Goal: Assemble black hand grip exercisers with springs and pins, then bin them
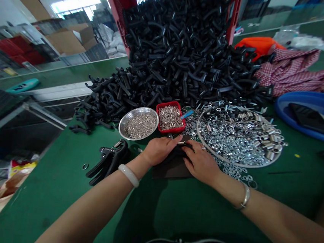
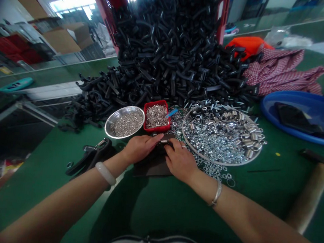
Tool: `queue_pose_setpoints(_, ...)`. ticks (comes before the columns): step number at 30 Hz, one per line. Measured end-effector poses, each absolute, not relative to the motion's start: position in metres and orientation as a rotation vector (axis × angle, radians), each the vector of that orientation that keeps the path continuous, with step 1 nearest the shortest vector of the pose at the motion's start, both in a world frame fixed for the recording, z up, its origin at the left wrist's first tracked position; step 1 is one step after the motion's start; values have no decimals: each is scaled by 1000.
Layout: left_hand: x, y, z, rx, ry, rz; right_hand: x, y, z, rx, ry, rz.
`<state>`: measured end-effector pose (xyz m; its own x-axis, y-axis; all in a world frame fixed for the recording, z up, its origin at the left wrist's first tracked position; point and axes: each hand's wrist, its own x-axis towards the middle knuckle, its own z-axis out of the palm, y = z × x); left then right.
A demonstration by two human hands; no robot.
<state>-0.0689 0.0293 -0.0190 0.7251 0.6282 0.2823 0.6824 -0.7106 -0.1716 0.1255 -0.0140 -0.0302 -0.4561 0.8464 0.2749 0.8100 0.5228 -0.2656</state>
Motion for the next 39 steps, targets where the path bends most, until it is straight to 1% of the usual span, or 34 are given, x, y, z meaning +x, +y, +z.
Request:
queue_pose_setpoints(6,-70,29,-15,-2698,-862,-172,126,-14,-29,-1385,-2419,113)
queue_pose_setpoints(11,-73,32,-16,-2710,-820,-168,127,-13,-32,-1365,-2423,108)
queue_pose_setpoints(21,-63,33,-1,-2726,-775,99,126,-12,-34,-1345,-2429,82)
queue_pose_setpoints(24,-63,35,-1,-2752,-721,125,126,-11,-35,-1333,-2424,78)
queue_pose_setpoints(28,-68,39,-5,-2779,-805,-17,127,-11,-35,-1321,-2424,84)
queue_pose_setpoints(35,-79,40,-23,-2894,-1008,-575,127,-12,-33,-1337,-2394,95)
queue_pose_setpoints(39,-81,38,-29,-2956,-1105,-767,128,-12,-34,-1328,-2390,100)
